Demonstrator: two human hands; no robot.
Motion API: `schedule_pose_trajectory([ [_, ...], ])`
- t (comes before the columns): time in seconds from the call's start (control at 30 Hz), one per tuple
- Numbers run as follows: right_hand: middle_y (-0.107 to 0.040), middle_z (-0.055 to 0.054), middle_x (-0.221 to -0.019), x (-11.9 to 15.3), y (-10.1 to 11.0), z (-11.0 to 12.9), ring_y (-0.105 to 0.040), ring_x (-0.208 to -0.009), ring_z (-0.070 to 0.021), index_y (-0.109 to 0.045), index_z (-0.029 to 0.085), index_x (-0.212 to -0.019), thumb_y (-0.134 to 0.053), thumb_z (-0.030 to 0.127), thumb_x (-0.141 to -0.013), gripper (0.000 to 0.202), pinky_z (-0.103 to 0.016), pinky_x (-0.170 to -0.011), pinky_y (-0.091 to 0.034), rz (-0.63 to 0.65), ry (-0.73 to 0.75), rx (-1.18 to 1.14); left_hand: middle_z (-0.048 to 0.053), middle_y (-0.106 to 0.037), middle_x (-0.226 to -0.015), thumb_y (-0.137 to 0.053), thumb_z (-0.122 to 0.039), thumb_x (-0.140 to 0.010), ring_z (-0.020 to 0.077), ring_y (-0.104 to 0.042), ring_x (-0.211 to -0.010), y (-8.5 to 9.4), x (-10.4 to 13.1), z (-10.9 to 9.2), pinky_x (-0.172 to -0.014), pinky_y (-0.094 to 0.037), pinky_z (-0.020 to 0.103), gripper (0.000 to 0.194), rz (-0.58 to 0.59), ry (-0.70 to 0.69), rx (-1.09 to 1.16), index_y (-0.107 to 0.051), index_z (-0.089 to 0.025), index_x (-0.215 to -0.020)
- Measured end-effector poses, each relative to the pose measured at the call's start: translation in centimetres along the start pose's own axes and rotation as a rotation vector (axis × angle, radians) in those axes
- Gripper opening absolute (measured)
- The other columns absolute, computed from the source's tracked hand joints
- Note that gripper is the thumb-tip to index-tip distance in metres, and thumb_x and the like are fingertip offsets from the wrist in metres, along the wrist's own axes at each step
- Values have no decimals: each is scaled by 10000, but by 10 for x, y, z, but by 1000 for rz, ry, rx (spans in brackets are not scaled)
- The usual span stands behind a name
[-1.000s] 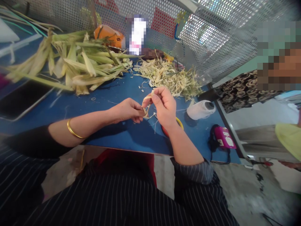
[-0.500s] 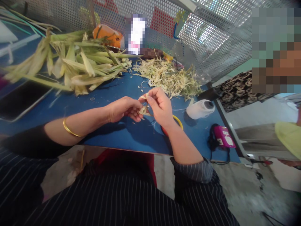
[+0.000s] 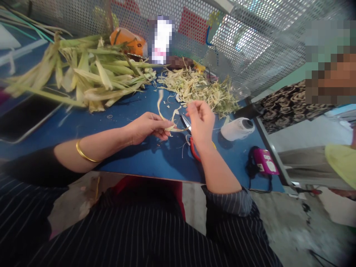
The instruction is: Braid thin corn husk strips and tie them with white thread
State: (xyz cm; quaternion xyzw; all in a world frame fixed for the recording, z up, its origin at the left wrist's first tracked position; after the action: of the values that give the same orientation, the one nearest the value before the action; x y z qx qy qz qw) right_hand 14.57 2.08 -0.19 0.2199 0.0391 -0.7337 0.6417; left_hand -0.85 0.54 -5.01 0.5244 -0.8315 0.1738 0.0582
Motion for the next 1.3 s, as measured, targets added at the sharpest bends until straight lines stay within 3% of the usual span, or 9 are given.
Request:
schedule_pose_trajectory([
  [0.1,-555,22,-637,2,-18,-21,-505,-603,-94,-571,192,-671,-662,582,-778,415,-247,-609,-438,266,-249,-36,81,-715,-658,-828,-387,-662,140,-655,-556,1,0,-1,-641,-560,275,296,-14,-18,-48,-744,-108,-710],
  [0.2,-540,40,-602,8,-32,-23,-484,-572,-81,-585,180,-667,-718,482,-753,341,-234,-586,-413,407,-296,-136,89,-720,-660,-796,-398,-702,151,-666,-564,0,-1,1,-643,-562,282,293,6,-21,-102,-748,-109,-716],
  [0.37,-553,37,-599,1,-18,-29,-454,-558,-78,-559,181,-608,-692,324,-779,260,-244,-579,-384,137,-163,-15,83,-715,-673,-753,-360,-744,143,-655,-564,0,-2,-1,-640,-564,278,256,26,-43,-84,-749,-107,-707],
  [0.5,-585,15,-641,-4,-21,-40,-518,-592,-110,-622,183,-723,-633,427,-833,268,-272,-615,-425,221,-153,68,86,-709,-678,-715,-279,-771,131,-643,-556,4,-4,2,-598,-551,247,193,-9,17,11,-749,-94,-726],
  [0.63,-608,-8,-843,-4,16,-5,-576,-776,-132,-620,219,-889,-584,428,-878,212,-280,-760,-458,-188,129,124,85,-706,-729,-643,-215,-824,78,-575,-519,14,-5,-1,-443,-433,165,170,-118,35,174,-747,-83,-803],
  [0.7,-594,-11,-823,3,23,14,-565,-778,-137,-614,223,-848,-546,427,-907,223,-285,-772,-451,-270,230,172,72,-702,-767,-628,-210,-842,53,-543,-515,17,-5,-6,-408,-377,144,168,-154,-6,241,-743,-87,-849],
  [0.9,-655,-4,-779,15,-34,0,-556,-715,-127,-687,195,-850,-627,465,-851,276,-277,-704,-430,305,50,165,58,-697,-819,-601,-227,-864,38,-504,-515,20,-3,-14,-402,-333,144,159,-184,-104,327,-707,-117,-822],
  [1.07,-601,19,-659,20,-46,-13,-483,-611,-102,-673,168,-765,-577,435,-871,303,-257,-622,-381,424,-77,155,64,-687,-759,-617,-224,-851,48,-484,-503,18,-2,-14,-398,-343,156,173,-157,-91,269,-726,-91,-831],
  [1.3,-585,24,-625,16,-36,6,-511,-643,-111,-589,185,-622,-546,254,-838,230,-267,-666,-375,491,35,242,135,-740,-870,-551,-208,-777,98,-588,-564,26,-3,-17,-417,-401,162,199,-207,-8,216,-712,-94,-806],
])
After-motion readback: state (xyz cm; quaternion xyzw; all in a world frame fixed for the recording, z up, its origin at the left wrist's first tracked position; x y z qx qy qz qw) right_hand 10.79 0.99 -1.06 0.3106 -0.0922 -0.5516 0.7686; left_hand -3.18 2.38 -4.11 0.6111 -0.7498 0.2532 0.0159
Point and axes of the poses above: each hand's wrist, its own x-axis away from the middle knuckle, its own y-axis out of the back of the hand, z = x × y, the point moved 7 cm from there along -x, towards the middle knuckle
